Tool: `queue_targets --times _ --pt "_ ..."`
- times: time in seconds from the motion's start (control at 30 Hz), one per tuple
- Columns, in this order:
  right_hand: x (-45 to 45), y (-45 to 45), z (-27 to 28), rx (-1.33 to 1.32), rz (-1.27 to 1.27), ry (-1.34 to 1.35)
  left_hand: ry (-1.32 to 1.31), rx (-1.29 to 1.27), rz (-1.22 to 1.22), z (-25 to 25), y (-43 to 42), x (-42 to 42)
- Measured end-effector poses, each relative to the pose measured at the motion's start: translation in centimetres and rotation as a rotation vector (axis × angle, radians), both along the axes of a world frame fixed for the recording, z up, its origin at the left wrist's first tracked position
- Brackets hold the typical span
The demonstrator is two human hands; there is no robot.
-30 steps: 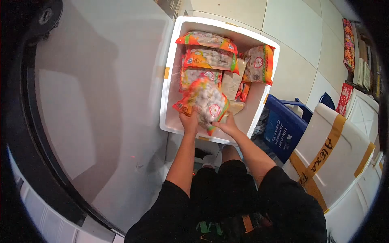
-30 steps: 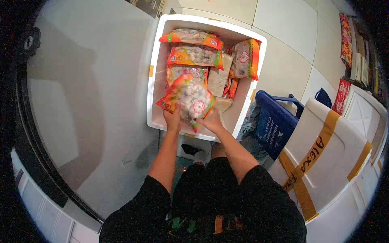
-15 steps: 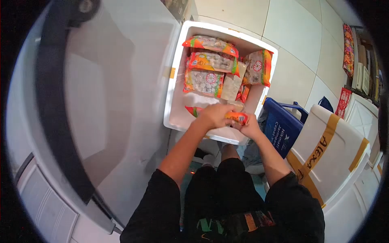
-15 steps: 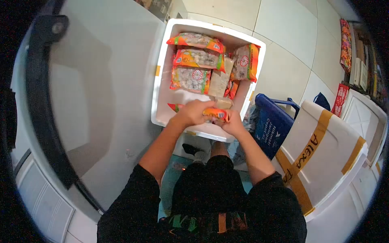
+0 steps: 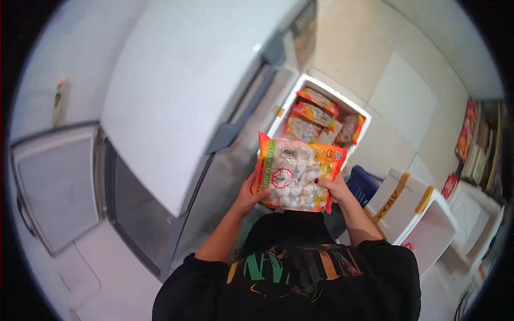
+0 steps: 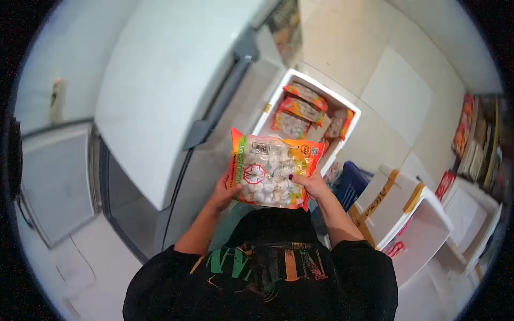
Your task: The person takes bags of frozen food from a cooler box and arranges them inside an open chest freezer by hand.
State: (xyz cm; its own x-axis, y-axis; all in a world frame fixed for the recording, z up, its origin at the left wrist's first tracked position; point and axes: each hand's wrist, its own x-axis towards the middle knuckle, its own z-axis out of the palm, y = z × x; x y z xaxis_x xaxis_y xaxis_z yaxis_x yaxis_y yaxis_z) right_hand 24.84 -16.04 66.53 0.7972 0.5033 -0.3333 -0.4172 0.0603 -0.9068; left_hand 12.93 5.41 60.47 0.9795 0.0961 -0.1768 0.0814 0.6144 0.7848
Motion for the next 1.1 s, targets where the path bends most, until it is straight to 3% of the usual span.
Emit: queue_targets --times 0.2,0.27,0.33,0.4,0.47,0.53,0.57,0.67,0.73,0.83,0.9,0.93,1.0,1.03,1.1 --pt "0.5 2.9 1.2 -0.222 0.414 -0.108 0.147 0.029 0.279 1.5 -1.1 -4.8" --pt "-0.4 3.4 0.1 -0.181 0.392 -0.15 0.147 0.039 0.393 1.3 -2.1 -6.3" --pt "-0.4 3.3 -0.8 -0.21 0.519 -0.083 0.204 0.062 0.428 0.2 -3.2 -7.3" --pt "-0.6 3.6 -1.9 -0.158 0.464 -0.045 0.2 0.044 0.632 -0.8 -4.9 -8.2" --pt "-0.5 4.2 -0.7 -0.125 0.581 0.074 0.171 0.012 0.842 0.4 -7.1 -8.3" --pt "-2.3 5.6 2.5 -0.045 0.63 -0.031 0.068 -0.417 1.201 2.6 -8.9 -9.5" --pt "-2.6 6.4 3.1 -0.064 0.714 0.051 -0.115 -0.569 1.207 5.0 -9.5 -10.4" --pt "-2.4 9.6 4.3 -0.193 0.878 0.154 -0.218 -0.682 1.455 5.9 -12.8 -6.9" --pt "-1.1 10.5 0.9 -0.001 1.036 0.198 -0.232 -0.692 1.693 6.7 -14.6 -1.9" --pt "-2.6 7.7 -4.8 0.208 1.456 0.105 -0.402 -0.625 2.036 1.0 -20.9 0.0" --pt "-6.2 2.8 -12.3 0.217 1.753 0.001 -0.447 -0.622 2.31 -5.0 -28.2 -2.4" --pt "-9.1 -0.3 -15.6 0.206 1.917 -0.135 -0.517 -0.568 2.423 -8.1 -32.7 -4.1" --pt "-16.0 -8.9 -18.0 0.342 2.13 -0.134 -0.543 -0.285 2.752 -14.1 -42.5 -7.9" --pt "-19.7 -12.7 -20.9 0.377 2.367 -0.097 -0.72 -0.268 2.835 -16.7 -47.4 -10.0" --pt "-27.4 -19.6 -25.3 0.464 2.724 -0.066 -0.798 -0.193 3.072 -20.0 -56.7 -13.3"
